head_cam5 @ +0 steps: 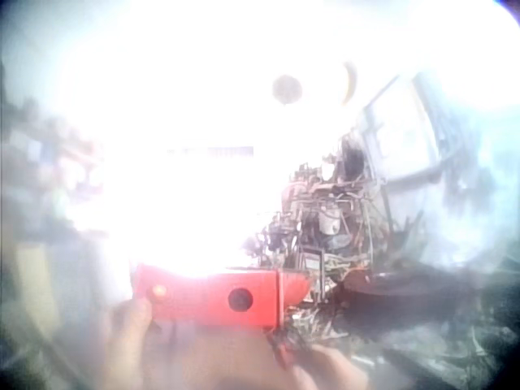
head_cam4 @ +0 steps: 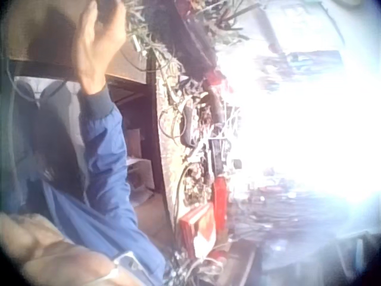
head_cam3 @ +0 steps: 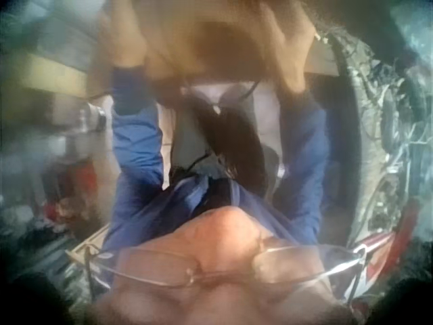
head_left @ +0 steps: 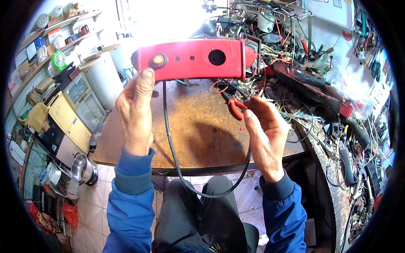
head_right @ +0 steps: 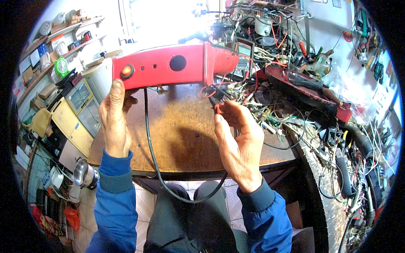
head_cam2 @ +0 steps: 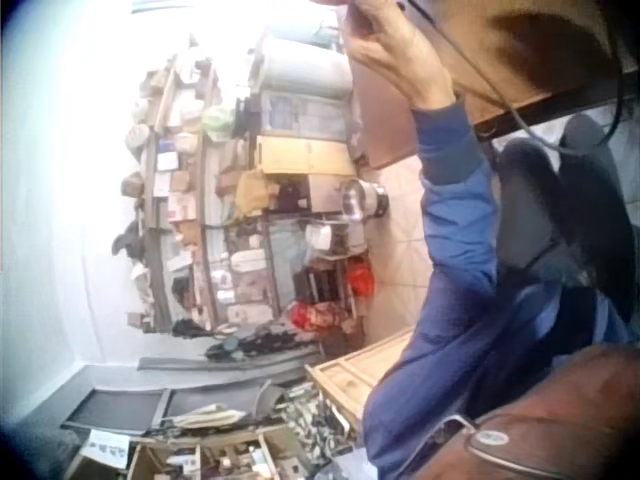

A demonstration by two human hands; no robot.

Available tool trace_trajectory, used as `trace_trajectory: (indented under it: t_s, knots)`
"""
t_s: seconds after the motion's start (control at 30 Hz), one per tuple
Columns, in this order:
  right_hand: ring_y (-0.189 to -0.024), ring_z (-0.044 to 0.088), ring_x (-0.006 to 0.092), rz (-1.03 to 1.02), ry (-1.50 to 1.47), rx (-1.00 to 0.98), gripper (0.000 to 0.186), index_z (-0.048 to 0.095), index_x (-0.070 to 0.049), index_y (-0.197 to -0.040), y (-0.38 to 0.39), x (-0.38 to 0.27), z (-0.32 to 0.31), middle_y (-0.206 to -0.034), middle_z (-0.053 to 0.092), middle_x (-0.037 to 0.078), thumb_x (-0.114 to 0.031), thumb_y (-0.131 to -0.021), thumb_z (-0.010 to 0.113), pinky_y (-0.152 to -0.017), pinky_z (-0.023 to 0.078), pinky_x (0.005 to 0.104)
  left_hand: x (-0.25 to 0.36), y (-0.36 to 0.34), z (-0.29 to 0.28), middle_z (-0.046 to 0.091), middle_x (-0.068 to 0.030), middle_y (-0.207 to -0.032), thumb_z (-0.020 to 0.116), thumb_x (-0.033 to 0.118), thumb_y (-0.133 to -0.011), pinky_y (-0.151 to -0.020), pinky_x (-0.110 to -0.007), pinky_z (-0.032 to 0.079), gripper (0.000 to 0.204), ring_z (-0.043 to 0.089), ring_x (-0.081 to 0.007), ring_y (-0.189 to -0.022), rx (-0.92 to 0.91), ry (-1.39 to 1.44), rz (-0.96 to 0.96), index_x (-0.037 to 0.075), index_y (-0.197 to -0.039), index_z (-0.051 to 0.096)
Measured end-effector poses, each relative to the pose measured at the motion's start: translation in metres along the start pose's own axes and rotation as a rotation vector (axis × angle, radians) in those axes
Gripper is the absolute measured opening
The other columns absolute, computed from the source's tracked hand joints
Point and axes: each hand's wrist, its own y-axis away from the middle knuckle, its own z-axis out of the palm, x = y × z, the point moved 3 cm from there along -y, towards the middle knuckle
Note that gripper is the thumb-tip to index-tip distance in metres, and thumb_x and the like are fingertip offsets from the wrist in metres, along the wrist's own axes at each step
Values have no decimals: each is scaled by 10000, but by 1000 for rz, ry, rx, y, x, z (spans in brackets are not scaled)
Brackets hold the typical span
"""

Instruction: The person is seated in a cluttered workshop, working on a red handheld electronic device with a circular metal top. They repeatedly open the casing to access the internal wiring, manipulate the wires with their fingers, and close the casing. The person also flips the device over to inspect the bottom and sides.

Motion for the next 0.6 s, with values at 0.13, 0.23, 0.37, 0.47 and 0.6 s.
trace_trajectory:
  t_s: [0.13, 0.23, 0.37, 0.47, 0.6]
  knots:
    - [-1071, 738, 146, 22, -7, -35, 297, 685, 52, -1303, -4, -8, -8, -1179, 790, 119, -51, -1026, 719, -978, 570, 314, 11, -4, 4, 730, -45, -955, 747, 639, -985, -803, -300, 493, 613, 614, -126, -866, 4, -51, 11, 34, -1072, 786]
    - [-1059, 746, 150, 13, 50, -54, 283, 692, 56, -1286, -6, -8, -17, -1167, 795, 125, -48, -1025, 719, -964, 578, 314, 12, -5, 7, 703, -38, -917, 752, 657, -973, -783, -303, 487, 634, 605, -129, -853, -6, -54, 8, 27, -1040, 779]
    - [-1015, 771, 180, -103, 195, -13, 275, 709, 45, -1256, -11, -10, -18, -1119, 800, 138, -46, -998, 739, -899, 595, 324, 22, -1, 8, 661, 8, -923, 731, 597, -1017, -807, -285, 454, 567, 557, -97, -871, -38, -55, 6, 31, -1041, 768]
    - [-928, 781, 247, -311, 382, 27, 293, 713, 29, -1225, -19, -19, -20, -1047, 780, 151, -39, -949, 785, -844, 603, 350, 21, 4, 9, 642, 29, -969, 716, 524, -1050, -815, -282, 439, 517, 532, -88, -894, -53, -14, 14, 14, -1128, 753]
    - [-948, 756, 262, -453, 472, -28, 574, 650, 14, -1355, -19, -35, -21, -1125, 742, 161, -26, -833, 886, -851, 610, 373, 11, 19, 3, 747, -150, -1219, 809, 382, -1004, -993, -356, 545, 600, 686, -198, -1128, -74, 22, -28, -90, -1345, 663]
